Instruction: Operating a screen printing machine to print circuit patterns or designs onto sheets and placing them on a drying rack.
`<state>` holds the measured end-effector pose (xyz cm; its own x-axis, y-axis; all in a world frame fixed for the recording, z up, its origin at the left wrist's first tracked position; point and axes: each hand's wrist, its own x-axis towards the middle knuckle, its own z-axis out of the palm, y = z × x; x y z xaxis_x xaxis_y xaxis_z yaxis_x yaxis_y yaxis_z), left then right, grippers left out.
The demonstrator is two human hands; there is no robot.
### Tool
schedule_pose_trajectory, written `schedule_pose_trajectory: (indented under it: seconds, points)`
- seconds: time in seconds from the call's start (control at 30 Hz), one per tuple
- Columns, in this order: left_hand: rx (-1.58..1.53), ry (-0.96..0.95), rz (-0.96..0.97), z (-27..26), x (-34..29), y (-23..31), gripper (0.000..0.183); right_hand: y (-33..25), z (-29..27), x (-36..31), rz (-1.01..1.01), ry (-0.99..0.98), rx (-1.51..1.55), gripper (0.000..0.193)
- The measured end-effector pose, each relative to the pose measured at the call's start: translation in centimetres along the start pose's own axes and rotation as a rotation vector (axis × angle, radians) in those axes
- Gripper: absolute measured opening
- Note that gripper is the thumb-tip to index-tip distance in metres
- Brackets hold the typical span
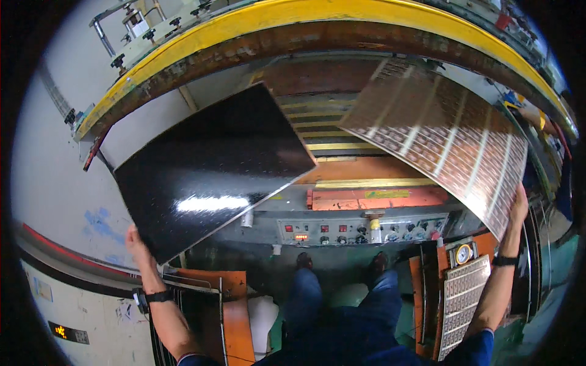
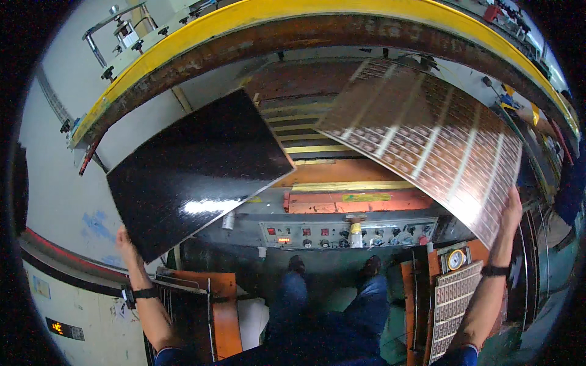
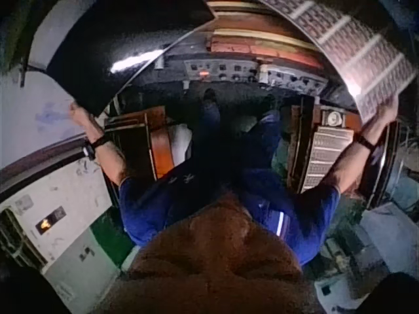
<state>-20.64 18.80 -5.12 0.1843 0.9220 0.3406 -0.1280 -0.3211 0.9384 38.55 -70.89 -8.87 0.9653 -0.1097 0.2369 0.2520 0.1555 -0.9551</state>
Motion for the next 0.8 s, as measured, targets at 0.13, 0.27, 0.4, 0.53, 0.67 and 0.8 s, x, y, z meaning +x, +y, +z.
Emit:
schedule_pose_trajectory:
  seconds: [0.13, 0.27, 0.4, 0.53, 0.67, 0.8]
  points:
    - [0.219, 0.148, 0.0, -7.2, -1.3, 2.1, 0.025, 0.0, 14.5, 2.7, 0.013, -0.262, 0.079, 0.036]
    - [0.194, 0.175, 0.071, -10.4, -2.4, 3.3, 0.026, 3.5, 22.8, 8.6, -0.01, -0.286, -0.456, 0.032]
    - [0.21, 0.235, 0.048, -11.3, -2.9, 4.1, 0.027, 10.2, 28.7, 13.9, -0.107, -0.47, -0.113, 0.033]
    - [0.219, 0.252, 0.083, -11.2, -3.1, 4.7, 0.027, 13.7, 31.9, 15.9, -0.179, -0.539, -0.178, 0.036]
    - [0.17, 0.226, 0.054, -11.2, -3.0, 5.1, 0.026, 14.0, 32.6, 16.2, -0.114, -0.535, -0.277, 0.035]
    - [0.166, 0.204, 0.036, -11.3, -2.8, 5.5, 0.025, 13.6, 32.3, 16.0, -0.026, -0.509, -0.402, 0.035]
